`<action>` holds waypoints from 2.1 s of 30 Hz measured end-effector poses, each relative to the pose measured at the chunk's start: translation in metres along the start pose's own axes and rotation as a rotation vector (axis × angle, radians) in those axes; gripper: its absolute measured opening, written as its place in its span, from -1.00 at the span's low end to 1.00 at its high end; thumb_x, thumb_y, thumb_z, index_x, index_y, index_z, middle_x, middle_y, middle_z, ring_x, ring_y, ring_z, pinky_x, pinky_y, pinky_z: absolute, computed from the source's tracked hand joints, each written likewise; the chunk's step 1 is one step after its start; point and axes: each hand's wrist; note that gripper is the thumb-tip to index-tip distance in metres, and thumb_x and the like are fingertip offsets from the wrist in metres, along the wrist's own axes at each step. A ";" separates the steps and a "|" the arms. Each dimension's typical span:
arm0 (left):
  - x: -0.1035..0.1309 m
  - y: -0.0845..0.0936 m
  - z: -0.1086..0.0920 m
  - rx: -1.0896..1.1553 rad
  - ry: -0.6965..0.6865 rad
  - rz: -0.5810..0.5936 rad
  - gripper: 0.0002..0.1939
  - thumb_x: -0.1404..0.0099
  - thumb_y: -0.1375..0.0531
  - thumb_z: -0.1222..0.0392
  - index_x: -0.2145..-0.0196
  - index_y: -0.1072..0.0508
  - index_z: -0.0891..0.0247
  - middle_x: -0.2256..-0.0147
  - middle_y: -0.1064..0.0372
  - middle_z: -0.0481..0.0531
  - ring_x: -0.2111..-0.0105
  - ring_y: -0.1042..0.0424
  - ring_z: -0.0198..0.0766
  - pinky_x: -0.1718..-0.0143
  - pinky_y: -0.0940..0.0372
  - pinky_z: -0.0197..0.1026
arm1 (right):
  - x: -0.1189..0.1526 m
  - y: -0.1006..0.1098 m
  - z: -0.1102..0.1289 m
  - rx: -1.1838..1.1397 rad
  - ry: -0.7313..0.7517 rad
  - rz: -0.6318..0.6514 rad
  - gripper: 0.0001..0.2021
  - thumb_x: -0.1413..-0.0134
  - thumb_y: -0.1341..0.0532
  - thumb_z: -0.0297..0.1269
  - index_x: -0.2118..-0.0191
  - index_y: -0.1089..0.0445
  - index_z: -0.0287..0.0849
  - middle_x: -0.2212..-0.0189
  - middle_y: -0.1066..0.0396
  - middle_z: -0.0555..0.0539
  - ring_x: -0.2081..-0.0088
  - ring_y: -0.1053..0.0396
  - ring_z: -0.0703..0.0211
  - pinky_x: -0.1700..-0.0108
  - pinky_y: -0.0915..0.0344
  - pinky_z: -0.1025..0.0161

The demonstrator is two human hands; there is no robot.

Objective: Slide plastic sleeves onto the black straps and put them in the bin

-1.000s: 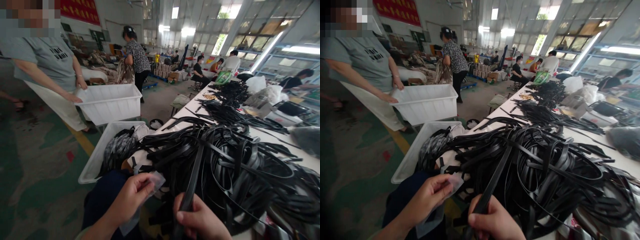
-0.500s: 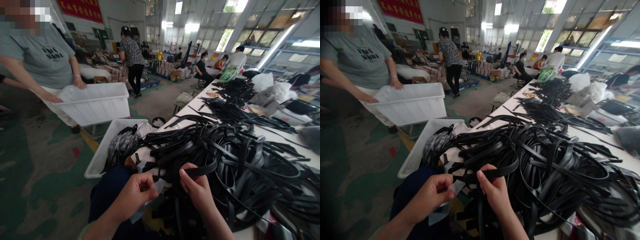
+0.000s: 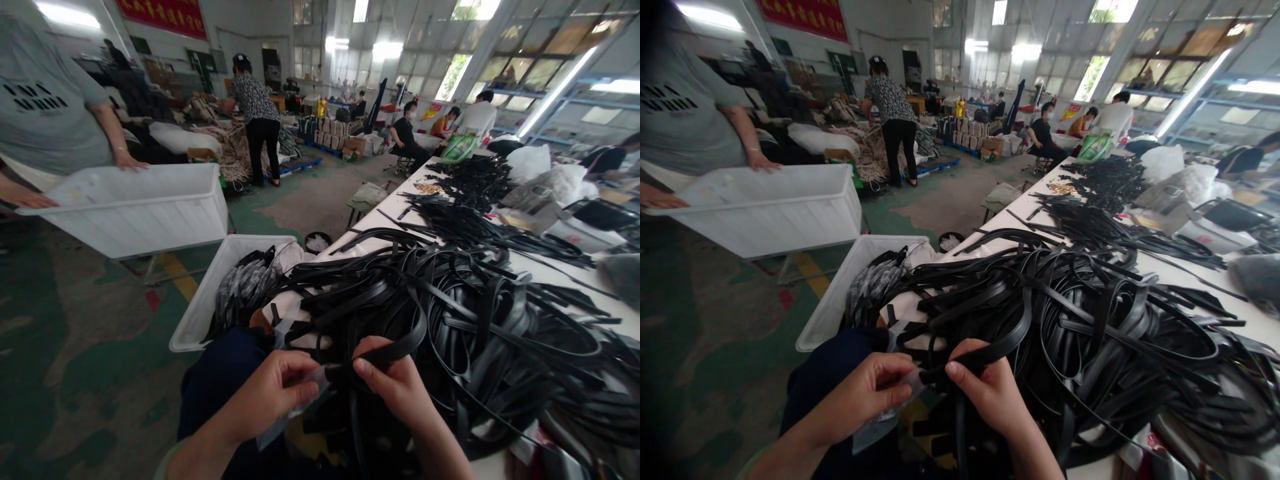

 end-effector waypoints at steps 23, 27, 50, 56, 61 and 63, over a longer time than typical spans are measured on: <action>-0.005 -0.003 -0.007 0.152 0.108 0.109 -0.90 -0.18 -0.19 0.35 0.44 -0.51 0.35 0.47 -0.48 -0.01 0.45 -0.42 -0.32 0.37 -0.25 -0.32 | 0.007 -0.018 0.000 0.082 -0.041 -0.209 -0.71 -0.17 -0.23 -0.07 0.43 -0.36 -0.18 0.60 -0.15 0.10 0.56 -0.08 0.35 0.54 -0.01 0.36; -0.004 -0.004 -0.002 0.230 0.138 0.107 -0.77 -0.21 -0.20 0.32 0.16 -0.54 0.33 0.35 -0.53 0.06 0.36 -0.48 -0.24 0.28 -0.32 -0.23 | 0.009 -0.019 -0.003 0.058 -0.038 -0.208 -0.72 -0.18 -0.23 -0.06 0.41 -0.36 -0.18 0.62 -0.12 0.11 0.57 -0.06 0.36 0.54 0.00 0.36; -0.011 -0.005 0.006 0.103 0.122 -0.109 -0.64 -0.13 -0.25 0.32 0.06 -0.50 0.31 0.32 -0.48 0.03 0.32 -0.46 -0.24 0.25 -0.30 -0.22 | 0.007 -0.021 -0.015 -0.112 -0.229 -0.102 -0.65 -0.09 -0.28 0.02 0.40 -0.31 -0.19 0.64 -0.06 0.16 0.61 0.03 0.40 0.58 0.10 0.39; -0.011 -0.005 0.007 0.060 0.126 -0.089 -0.60 -0.10 -0.29 0.33 0.06 -0.50 0.31 0.36 -0.47 -0.01 0.35 -0.44 -0.28 0.31 -0.27 -0.28 | 0.006 -0.034 -0.018 -0.033 -0.096 -0.105 -0.70 -0.08 -0.29 -0.03 0.30 -0.44 -0.21 0.44 -0.35 -0.02 0.41 -0.26 0.24 0.37 -0.20 0.33; -0.007 0.000 0.007 0.045 0.199 -0.114 -0.32 -0.02 -0.33 0.37 -0.13 -0.33 0.29 0.42 -0.48 -0.07 0.39 -0.45 -0.28 0.30 -0.29 -0.27 | 0.001 -0.035 -0.024 -0.255 -0.166 -0.392 -0.54 -0.25 -0.05 0.10 0.26 -0.52 -0.17 0.55 -0.19 0.05 0.59 -0.06 0.35 0.59 -0.02 0.39; -0.007 -0.002 0.006 0.043 0.195 -0.118 -0.30 0.01 -0.33 0.39 -0.13 -0.33 0.28 0.42 -0.49 -0.07 0.38 -0.46 -0.26 0.28 -0.31 -0.25 | 0.005 -0.042 -0.028 -0.139 -0.108 -0.456 -0.53 -0.28 -0.02 0.08 0.25 -0.55 -0.14 0.54 -0.23 0.02 0.53 -0.16 0.29 0.49 -0.18 0.37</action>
Point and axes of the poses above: each hand's wrist, its own x-axis away from the middle knuckle, its own y-axis out of the back of the hand, z = x × y
